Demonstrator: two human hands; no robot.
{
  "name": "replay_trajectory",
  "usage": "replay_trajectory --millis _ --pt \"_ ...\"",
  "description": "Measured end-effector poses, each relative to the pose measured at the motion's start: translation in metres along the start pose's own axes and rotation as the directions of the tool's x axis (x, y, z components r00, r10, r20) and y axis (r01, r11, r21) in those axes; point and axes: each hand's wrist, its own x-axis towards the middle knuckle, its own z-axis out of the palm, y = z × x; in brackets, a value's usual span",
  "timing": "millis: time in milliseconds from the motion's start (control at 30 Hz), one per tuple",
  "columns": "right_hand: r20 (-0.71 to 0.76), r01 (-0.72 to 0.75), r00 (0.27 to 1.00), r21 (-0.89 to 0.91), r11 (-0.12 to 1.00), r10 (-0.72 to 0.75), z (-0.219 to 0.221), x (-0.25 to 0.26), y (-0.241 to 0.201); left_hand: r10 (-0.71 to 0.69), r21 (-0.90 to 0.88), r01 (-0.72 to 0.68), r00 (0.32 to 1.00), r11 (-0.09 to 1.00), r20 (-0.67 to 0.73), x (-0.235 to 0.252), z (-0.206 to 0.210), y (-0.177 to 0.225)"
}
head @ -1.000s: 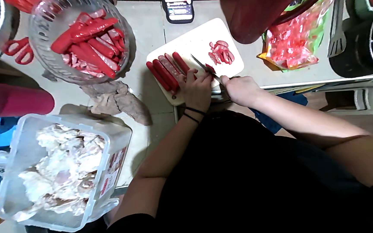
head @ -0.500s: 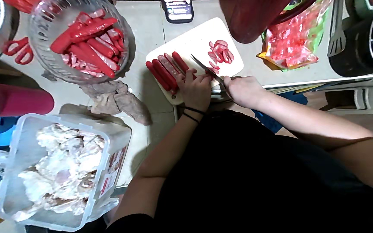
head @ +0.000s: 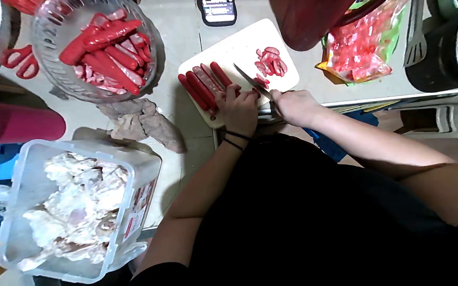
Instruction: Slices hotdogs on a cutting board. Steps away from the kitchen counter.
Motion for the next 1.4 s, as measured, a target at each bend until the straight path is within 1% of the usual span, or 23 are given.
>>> replay_trajectory --millis 133,267,433,600,667,767,867,1000,1100,1233,1333,1400 --pt "-0.040 0.014 0.999 -0.019 1.000 -0.015 -0.002 -0.009 -0.002 0.004 -0.002 -0.004 1.000 1.000 -0.019 0.000 0.001 -0.001" --pt "-0.036 0.026 0.999 -0.041 0.999 -0.027 0.000 -0.015 -0.006 0.001 0.008 -0.001 1.000 1.000 -0.016 0.000 0.001 0.000" --pt "0.005 0.002 1.000 -0.036 0.999 -0.002 0.000 -0.011 -0.011 -0.003 0.014 0.003 0.999 1.000 -0.033 0.000 0.000 0.001" --pt "-0.002 -0.039 0.999 -0.023 0.999 0.039 0.004 -0.002 -0.019 0.001 0.033 -0.001 1.000 0.999 -0.008 0.000 -0.001 0.002" --pt "-0.010 -0.039 0.999 -0.021 0.999 0.039 0.003 0.002 -0.014 -0.005 0.037 0.005 1.000 0.999 0.008 0.002 -0.001 0.002" --pt "-0.060 -0.057 0.996 0.020 0.998 0.058 -0.008 0.003 0.000 0.012 0.022 -0.012 0.999 1.000 0.038 0.011 0.000 0.004" --pt "-0.135 -0.060 0.989 0.052 0.997 0.067 -0.024 0.001 0.010 0.036 -0.026 -0.034 0.994 0.999 0.099 0.030 0.001 0.006" --pt "-0.194 -0.085 0.976 0.100 0.991 0.103 -0.033 -0.005 0.023 -0.036 -0.102 0.048 0.992 0.994 0.119 0.050 -0.004 0.010" --pt "-0.215 -0.108 0.966 0.169 0.980 0.144 -0.025 -0.008 0.032 -0.042 -0.198 0.076 0.984 0.977 0.172 0.056 0.001 0.015" --pt "-0.226 -0.176 0.945 0.262 0.949 0.237 -0.008 -0.006 0.044 -0.046 -0.167 0.085 0.974 0.982 0.224 0.066 0.028 0.027" --pt "-0.235 -0.222 0.921 0.337 0.915 0.310 0.009 -0.002 0.055 -0.052 -0.178 0.088 0.979 0.980 0.195 0.076 0.048 0.030" --pt "-0.205 -0.234 0.923 0.376 0.896 0.327 0.015 -0.003 0.056 -0.031 -0.196 0.068 0.982 0.978 0.187 0.082 0.056 0.035"
